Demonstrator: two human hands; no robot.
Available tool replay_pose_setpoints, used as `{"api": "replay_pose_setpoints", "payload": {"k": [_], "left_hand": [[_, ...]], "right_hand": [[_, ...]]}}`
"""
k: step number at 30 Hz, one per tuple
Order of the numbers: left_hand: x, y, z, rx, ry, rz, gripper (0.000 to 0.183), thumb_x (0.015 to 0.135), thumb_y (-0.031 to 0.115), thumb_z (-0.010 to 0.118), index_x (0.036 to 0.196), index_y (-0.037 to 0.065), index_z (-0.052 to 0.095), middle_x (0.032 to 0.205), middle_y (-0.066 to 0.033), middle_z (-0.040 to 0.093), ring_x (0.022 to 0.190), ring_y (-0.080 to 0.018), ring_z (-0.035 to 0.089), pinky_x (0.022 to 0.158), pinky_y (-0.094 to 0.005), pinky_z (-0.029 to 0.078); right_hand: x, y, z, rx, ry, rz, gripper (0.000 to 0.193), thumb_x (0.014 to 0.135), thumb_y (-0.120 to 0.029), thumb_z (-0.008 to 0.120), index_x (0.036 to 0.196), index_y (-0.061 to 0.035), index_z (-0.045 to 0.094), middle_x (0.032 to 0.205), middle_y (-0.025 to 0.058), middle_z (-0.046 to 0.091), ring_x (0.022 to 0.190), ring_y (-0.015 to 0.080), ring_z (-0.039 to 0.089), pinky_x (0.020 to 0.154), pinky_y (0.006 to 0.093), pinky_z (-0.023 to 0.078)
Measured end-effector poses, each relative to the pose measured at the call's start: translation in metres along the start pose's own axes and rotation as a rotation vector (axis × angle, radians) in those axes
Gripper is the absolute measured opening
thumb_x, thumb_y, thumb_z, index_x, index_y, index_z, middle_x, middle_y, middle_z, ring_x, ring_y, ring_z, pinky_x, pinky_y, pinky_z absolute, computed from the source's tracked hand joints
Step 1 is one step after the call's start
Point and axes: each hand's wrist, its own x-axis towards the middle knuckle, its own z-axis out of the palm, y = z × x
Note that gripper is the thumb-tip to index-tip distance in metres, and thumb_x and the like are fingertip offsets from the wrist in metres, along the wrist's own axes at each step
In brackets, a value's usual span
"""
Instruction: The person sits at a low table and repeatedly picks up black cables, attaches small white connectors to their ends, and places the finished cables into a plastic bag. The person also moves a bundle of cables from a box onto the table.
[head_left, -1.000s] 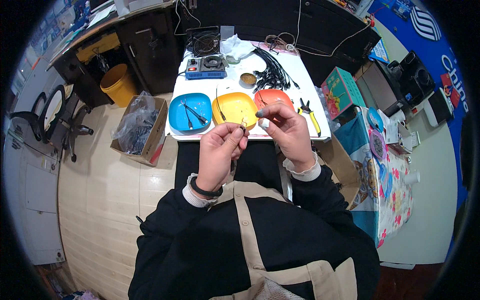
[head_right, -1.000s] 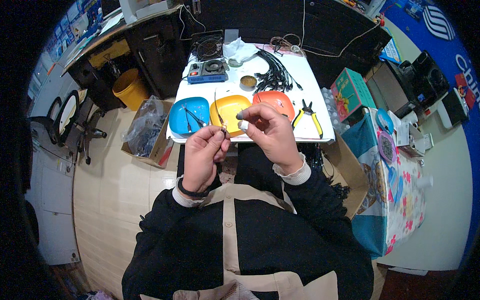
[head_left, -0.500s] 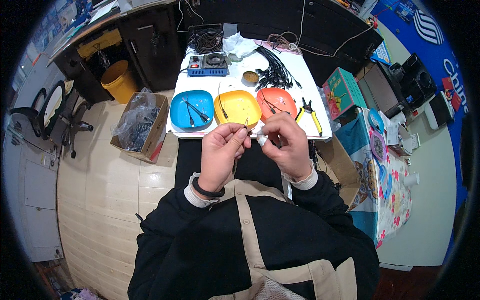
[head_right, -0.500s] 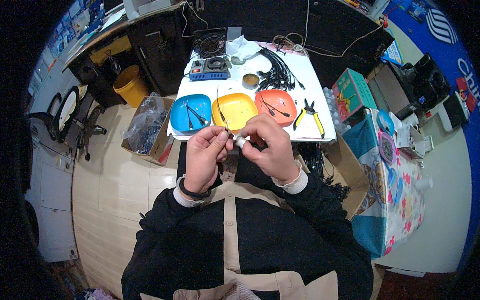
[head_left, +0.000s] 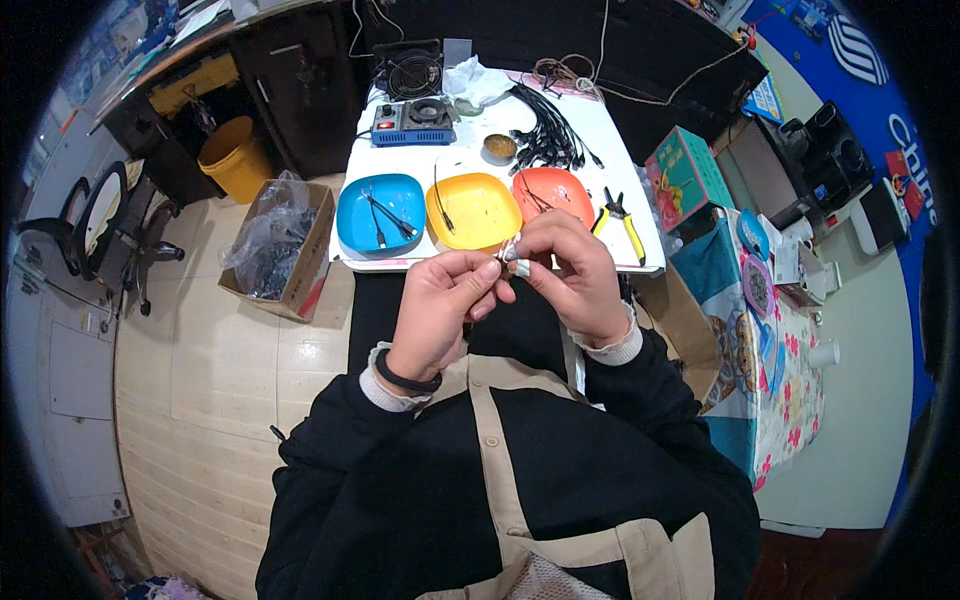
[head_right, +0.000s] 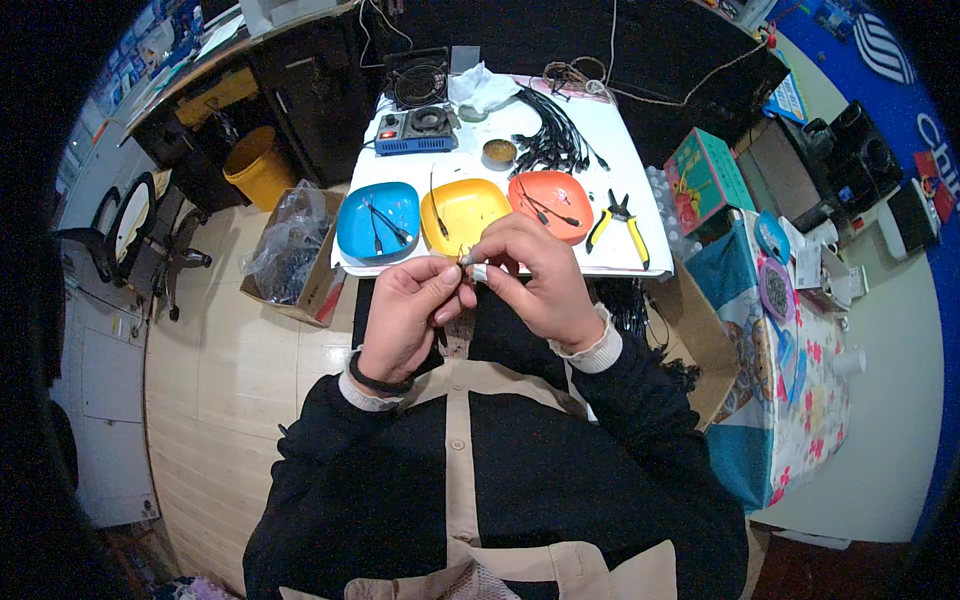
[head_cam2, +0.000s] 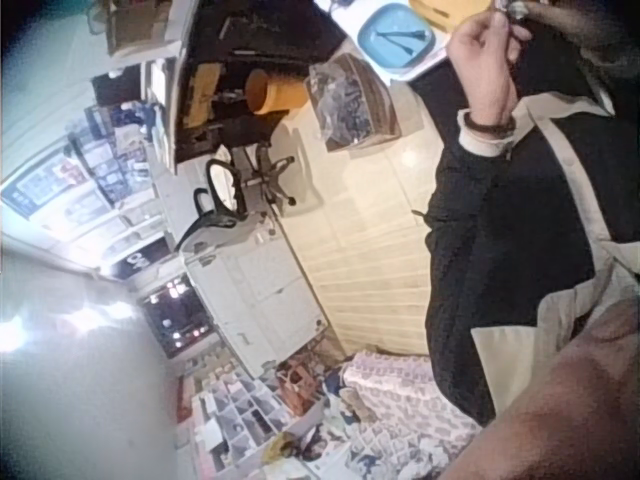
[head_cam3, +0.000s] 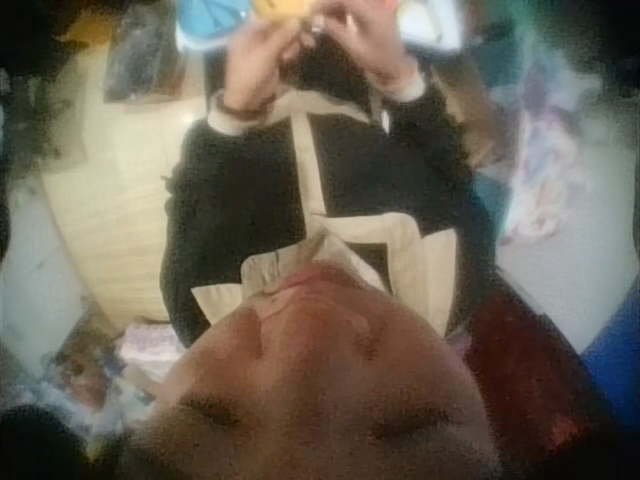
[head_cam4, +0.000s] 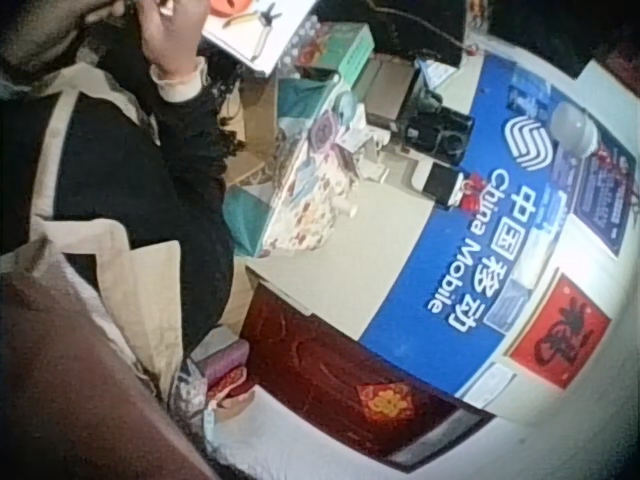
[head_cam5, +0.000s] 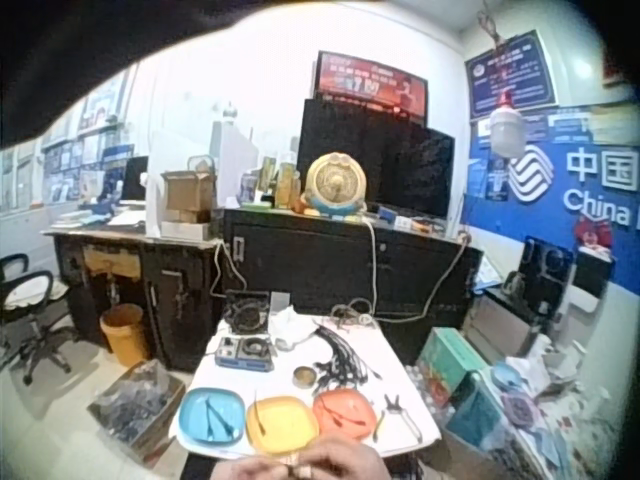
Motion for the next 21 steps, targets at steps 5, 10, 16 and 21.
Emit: {"api": "replay_pose_setpoints", "payload": {"k": [5,10,16,21], "left_hand": [[0.001,0.008,-0.006,-0.077,-0.103,-0.22,0.016,0.095,0.009,0.055,0.096,-0.005,0.062,0.073,-0.0075,0.063,0.051,-0.0041,0.042,0.047,-0.0157,0.031],[0.005,0.002,-0.008,-0.028,-0.116,-0.222,0.015,0.095,0.007,0.056,0.096,-0.006,0.063,0.074,-0.0085,0.063,0.053,-0.0044,0.044,0.048,-0.0159,0.033],[0.015,-0.007,-0.018,0.306,-0.16,-0.101,0.016,0.093,0.005,0.056,0.098,-0.007,0.064,0.075,-0.0091,0.066,0.056,-0.0047,0.048,0.05,-0.0171,0.034],[0.027,-0.016,-0.035,0.188,-0.043,-0.092,0.014,0.091,0.005,0.06,0.096,-0.006,0.067,0.07,-0.0054,0.064,0.055,-0.0035,0.048,0.05,-0.0171,0.033]], "right_hand": [[0.003,0.008,0.006,0.443,0.082,0.119,0.015,0.084,-0.005,0.066,0.098,-0.0013,0.063,0.096,0.0022,0.057,0.079,0.0107,0.053,0.073,0.0229,0.046],[0.004,0.027,-0.004,0.737,-0.184,0.32,0.016,0.085,-0.005,0.067,0.099,-0.0004,0.06,0.095,0.0031,0.057,0.085,0.0112,0.056,0.08,0.025,0.047],[-0.003,0.053,0.011,1.379,-0.234,0.638,0.02,0.088,-0.012,0.066,0.102,-0.0014,0.057,0.1,0.0082,0.054,0.088,0.0175,0.059,0.077,0.0291,0.051],[0.001,0.089,0.009,1.194,-0.18,0.79,0.026,0.094,-0.019,0.06,0.113,-0.0031,0.056,0.103,0.0042,0.06,0.09,0.0127,0.061,0.076,0.0282,0.052]]}}
